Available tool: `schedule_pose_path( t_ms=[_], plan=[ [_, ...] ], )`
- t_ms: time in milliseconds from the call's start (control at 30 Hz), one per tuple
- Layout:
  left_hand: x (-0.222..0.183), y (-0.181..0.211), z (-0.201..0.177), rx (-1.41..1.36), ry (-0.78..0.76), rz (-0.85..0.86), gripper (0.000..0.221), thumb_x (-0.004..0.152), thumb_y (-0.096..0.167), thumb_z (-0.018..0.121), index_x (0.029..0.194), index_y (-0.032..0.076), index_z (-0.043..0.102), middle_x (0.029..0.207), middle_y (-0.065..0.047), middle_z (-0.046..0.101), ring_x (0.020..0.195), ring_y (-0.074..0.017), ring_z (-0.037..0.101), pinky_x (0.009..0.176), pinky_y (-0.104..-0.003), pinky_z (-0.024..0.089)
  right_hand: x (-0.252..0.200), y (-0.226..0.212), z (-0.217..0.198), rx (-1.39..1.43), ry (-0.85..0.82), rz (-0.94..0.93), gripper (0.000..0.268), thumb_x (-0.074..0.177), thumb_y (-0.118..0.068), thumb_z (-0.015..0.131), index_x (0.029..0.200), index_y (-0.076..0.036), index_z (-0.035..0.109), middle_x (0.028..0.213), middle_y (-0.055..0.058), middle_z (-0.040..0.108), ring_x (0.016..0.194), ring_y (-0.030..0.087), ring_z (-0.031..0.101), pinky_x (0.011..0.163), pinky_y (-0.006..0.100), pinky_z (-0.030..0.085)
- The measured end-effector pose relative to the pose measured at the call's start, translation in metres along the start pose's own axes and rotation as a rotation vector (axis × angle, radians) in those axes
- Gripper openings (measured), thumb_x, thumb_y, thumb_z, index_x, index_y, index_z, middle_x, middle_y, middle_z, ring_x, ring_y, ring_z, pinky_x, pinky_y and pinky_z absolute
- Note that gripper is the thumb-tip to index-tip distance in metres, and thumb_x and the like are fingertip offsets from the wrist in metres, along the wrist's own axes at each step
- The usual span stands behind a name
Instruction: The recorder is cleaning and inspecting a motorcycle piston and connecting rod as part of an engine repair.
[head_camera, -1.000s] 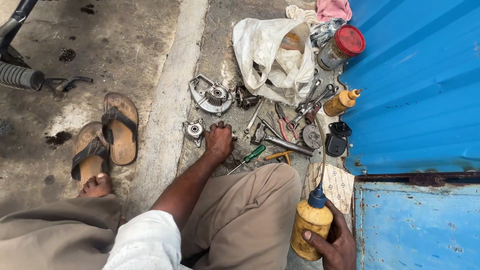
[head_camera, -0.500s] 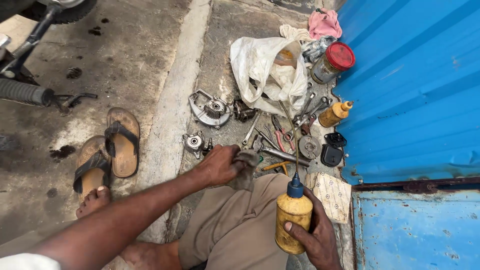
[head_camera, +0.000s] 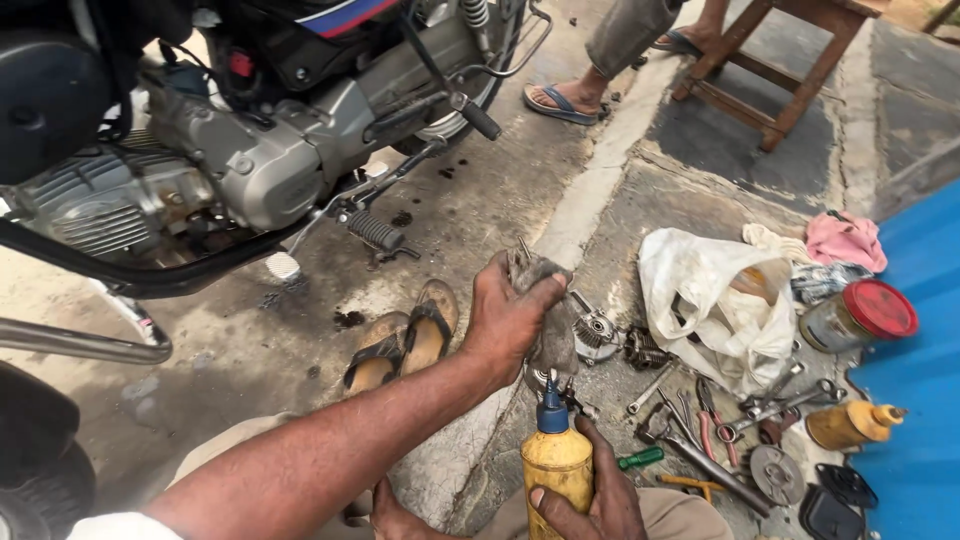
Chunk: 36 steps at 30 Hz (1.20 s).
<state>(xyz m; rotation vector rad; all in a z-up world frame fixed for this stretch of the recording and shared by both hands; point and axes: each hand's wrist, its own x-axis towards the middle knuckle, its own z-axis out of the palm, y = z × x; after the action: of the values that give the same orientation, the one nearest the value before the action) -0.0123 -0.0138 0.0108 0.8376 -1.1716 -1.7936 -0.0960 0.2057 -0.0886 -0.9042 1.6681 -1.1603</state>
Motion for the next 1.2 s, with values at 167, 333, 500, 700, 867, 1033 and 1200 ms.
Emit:
schedule_pose_path(
  t_ms=[167, 333, 500, 700, 867, 1033, 1200],
  plan=[
    [0.018, 0.040, -0.019, -0.003, 0.113, 0.158, 0.039, 0.083, 0.008, 0.076, 0.113, -0.003, 0.054, 0.104, -0.017, 0.066, 0.093, -0.0251, 0.071, 0.075, -0.039, 0.067, 0.003, 0.004, 0.004, -0.027, 0.000, -0.007, 0.109, 0.069, -0.028, 0.080, 0.158, 0.000, 0.024, 0.134, 0.027, 0.058, 0.128, 0.035, 0.066, 0.111, 0.048, 0.046],
    [0.052, 0.052, -0.042, -0.138, 0.161, 0.246, 0.033, 0.082, 0.004, 0.066, 0.113, -0.001, 0.054, 0.108, -0.013, 0.067, 0.096, -0.0214, 0.076, 0.074, -0.039, 0.072, 0.001, 0.020, 0.001, -0.153, -0.040, -0.075, 0.109, 0.071, -0.031, 0.083, 0.158, 0.001, 0.026, 0.132, 0.027, 0.060, 0.124, 0.035, 0.064, 0.110, 0.048, 0.047],
    [0.083, 0.080, -0.092, -0.152, 0.373, 0.353, 0.033, 0.083, -0.001, 0.073, 0.112, -0.004, 0.057, 0.099, -0.018, 0.070, 0.085, -0.0246, 0.073, 0.073, -0.041, 0.067, 0.006, 0.102, -0.027, -0.122, -0.082, -0.273, 0.101, 0.074, -0.025, 0.087, 0.150, 0.008, 0.028, 0.141, 0.031, 0.056, 0.132, 0.041, 0.061, 0.111, 0.051, 0.046],
    [0.042, 0.051, -0.077, -0.348, 0.231, -0.177, 0.035, 0.095, 0.021, 0.060, 0.123, 0.002, 0.051, 0.102, -0.017, 0.067, 0.081, -0.0293, 0.073, 0.067, -0.050, 0.064, -0.004, 0.027, -0.015, 0.122, -0.010, 0.031, 0.107, 0.070, -0.022, 0.085, 0.158, -0.001, 0.027, 0.135, 0.027, 0.058, 0.129, 0.039, 0.065, 0.110, 0.050, 0.048],
    [0.017, 0.037, -0.042, -0.397, 0.027, -0.198, 0.052, 0.087, 0.022, 0.069, 0.129, 0.002, 0.044, 0.105, -0.019, 0.069, 0.095, -0.0312, 0.074, 0.075, -0.049, 0.068, 0.004, 0.003, 0.002, 0.151, -0.047, 0.098, 0.108, 0.068, -0.023, 0.083, 0.158, -0.001, 0.027, 0.135, 0.026, 0.059, 0.130, 0.037, 0.065, 0.111, 0.049, 0.045],
    [0.044, 0.012, -0.037, -0.118, 0.087, 0.120, 0.047, 0.077, 0.004, 0.079, 0.118, -0.005, 0.058, 0.109, -0.014, 0.075, 0.100, -0.0263, 0.074, 0.084, -0.045, 0.066, 0.003, 0.004, 0.010, 0.066, -0.090, 0.130, 0.103, 0.068, -0.024, 0.081, 0.153, 0.003, 0.028, 0.133, 0.027, 0.061, 0.127, 0.036, 0.062, 0.112, 0.047, 0.045],
    [0.063, 0.055, -0.033, -0.028, 0.348, 0.143, 0.037, 0.079, 0.008, 0.079, 0.111, 0.002, 0.060, 0.099, -0.009, 0.068, 0.087, -0.0205, 0.071, 0.076, -0.040, 0.068, -0.004, 0.030, 0.001, 0.253, -0.096, 0.204, 0.107, 0.067, -0.015, 0.081, 0.158, -0.003, 0.027, 0.134, 0.027, 0.061, 0.130, 0.038, 0.066, 0.112, 0.048, 0.045]
  ],
)
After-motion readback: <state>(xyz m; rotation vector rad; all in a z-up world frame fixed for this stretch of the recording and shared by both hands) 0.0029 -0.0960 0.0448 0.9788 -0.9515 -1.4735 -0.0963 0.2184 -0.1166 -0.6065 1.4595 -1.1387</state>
